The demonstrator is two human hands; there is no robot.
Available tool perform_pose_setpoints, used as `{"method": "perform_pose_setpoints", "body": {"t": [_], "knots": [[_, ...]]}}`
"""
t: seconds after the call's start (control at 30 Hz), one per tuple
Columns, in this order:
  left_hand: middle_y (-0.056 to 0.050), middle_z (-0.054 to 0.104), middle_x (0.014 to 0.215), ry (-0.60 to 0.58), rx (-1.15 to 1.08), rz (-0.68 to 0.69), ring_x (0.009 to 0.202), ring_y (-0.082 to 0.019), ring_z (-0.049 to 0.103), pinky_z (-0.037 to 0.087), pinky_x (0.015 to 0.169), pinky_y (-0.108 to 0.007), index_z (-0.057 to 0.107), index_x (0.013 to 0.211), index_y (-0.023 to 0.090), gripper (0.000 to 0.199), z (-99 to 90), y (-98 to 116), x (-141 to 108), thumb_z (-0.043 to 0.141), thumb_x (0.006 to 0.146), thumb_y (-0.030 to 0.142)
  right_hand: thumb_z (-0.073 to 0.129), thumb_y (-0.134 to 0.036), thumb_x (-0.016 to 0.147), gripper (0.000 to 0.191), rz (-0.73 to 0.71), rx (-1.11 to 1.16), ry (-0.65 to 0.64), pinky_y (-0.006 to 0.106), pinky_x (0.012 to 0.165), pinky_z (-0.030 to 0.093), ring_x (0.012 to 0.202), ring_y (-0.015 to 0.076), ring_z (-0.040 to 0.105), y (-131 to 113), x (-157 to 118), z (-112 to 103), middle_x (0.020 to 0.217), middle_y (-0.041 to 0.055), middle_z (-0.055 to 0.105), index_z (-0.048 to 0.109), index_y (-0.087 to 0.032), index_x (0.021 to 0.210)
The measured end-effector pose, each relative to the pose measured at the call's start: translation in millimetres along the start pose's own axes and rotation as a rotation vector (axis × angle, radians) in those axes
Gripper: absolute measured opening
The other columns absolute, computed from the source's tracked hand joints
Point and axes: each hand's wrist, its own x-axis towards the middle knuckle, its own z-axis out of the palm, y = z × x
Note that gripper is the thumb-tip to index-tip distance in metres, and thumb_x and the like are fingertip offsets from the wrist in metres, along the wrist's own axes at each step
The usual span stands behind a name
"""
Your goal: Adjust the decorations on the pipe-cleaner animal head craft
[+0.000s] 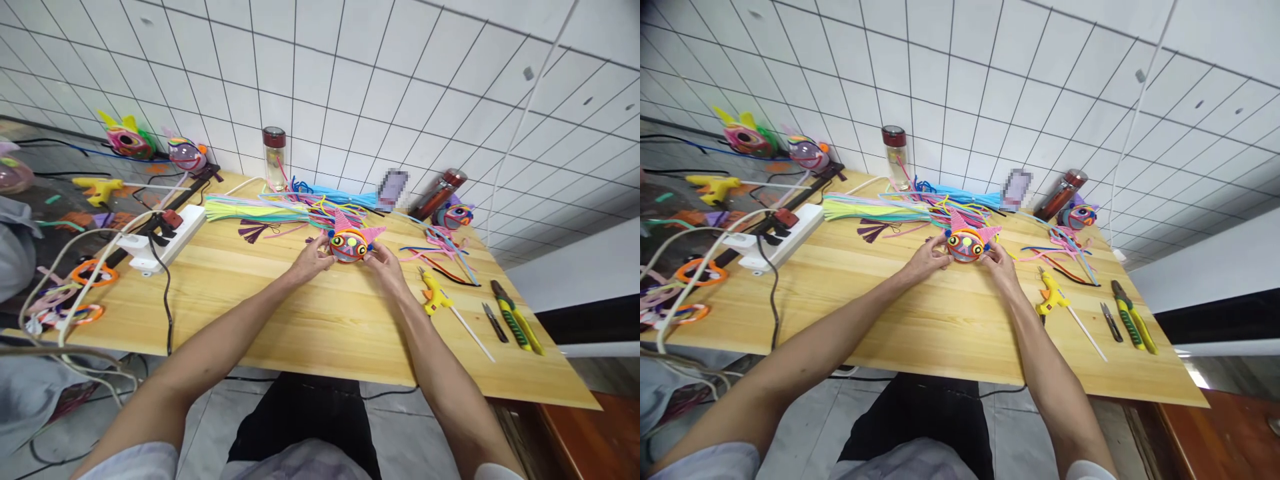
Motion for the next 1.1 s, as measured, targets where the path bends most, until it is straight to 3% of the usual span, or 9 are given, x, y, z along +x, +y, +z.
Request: {"method": "perform_pose_setpoints", "body": {"t": [0.27, 0.47, 0.7, 0.83, 0.97, 1.1], "knots": [[-0.014, 0.067, 0.142, -0.016, 0.011, 0.036, 0.062, -0.005, 0.063, 0.054, 0.053, -0.021, 0.062, 0.131, 0.017, 0.059, -0.3, -4, -1, 0.079, 0.076, 0.028, 0.082, -0.048, 0.075, 0.064, -0.023, -0.021, 0.002, 0.047, 0.105, 0.056, 0.107, 0.0277, 0.072, 3, 2, -4, 0.11, 0.0039, 0.079, 0.072, -0.025, 0.134], [-0.014, 0.069, 0.141, 0.011, 0.035, 0.018, 0.063, -0.006, 0.065, 0.056, 0.054, -0.021, 0.062, 0.131, 0.017, 0.057, 0.3, -2, -2, 0.08, 0.078, 0.027, 0.079, -0.047, 0.077, 0.061, -0.055, -0.007, -0.041, 0.046, 0.107, 0.056, 0.112, 0.0292, 0.073, 4, 3, 0, 0.125, 0.0061, 0.078, 0.071, -0.027, 0.134], [-0.013, 0.066, 0.141, 0.032, 0.081, 0.014, 0.065, -0.006, 0.065, 0.056, 0.054, -0.022, 0.061, 0.129, 0.017, 0.055, -1.5, -4, -2, 0.079, 0.079, 0.03, 0.078, -0.049, 0.075, 0.067, -0.05, -0.001, 0.02, 0.048, 0.111, 0.055, 0.118, 0.0284, 0.071, 14, 6, 0, 0.14, 0.0066, 0.075, 0.068, -0.027, 0.137], [-0.013, 0.069, 0.136, 0.03, 0.058, -0.001, 0.065, -0.006, 0.065, 0.057, 0.056, -0.022, 0.063, 0.125, 0.017, 0.05, 0.0, -4, -2, 0.079, 0.079, 0.028, 0.078, -0.051, 0.078, 0.067, -0.057, 0.0, -0.014, 0.049, 0.112, 0.055, 0.119, 0.0295, 0.072, 13, 6, 2, 0.131, 0.0068, 0.078, 0.067, -0.027, 0.139], [-0.013, 0.073, 0.129, 0.046, 0.03, -0.017, 0.065, -0.008, 0.067, 0.058, 0.057, -0.024, 0.063, 0.121, 0.016, 0.048, 0.7, 2, -3, 0.08, 0.077, 0.026, 0.079, -0.053, 0.08, 0.066, -0.09, 0.045, -0.057, 0.048, 0.115, 0.054, 0.127, 0.0299, 0.07, 10, 6, 3, 0.141, 0.0089, 0.075, 0.067, -0.027, 0.14], [-0.008, 0.076, 0.1, 0.166, -0.004, -0.006, 0.06, -0.01, 0.065, 0.054, 0.053, -0.025, 0.064, 0.115, 0.015, 0.041, -7.8, 9, -2, 0.078, 0.08, 0.03, 0.081, -0.052, 0.079, 0.067, -0.084, 0.066, 0.0, 0.052, 0.116, 0.053, 0.128, 0.0308, 0.07, 14, 8, 1, 0.146, 0.0112, 0.072, 0.067, -0.027, 0.139]]}}
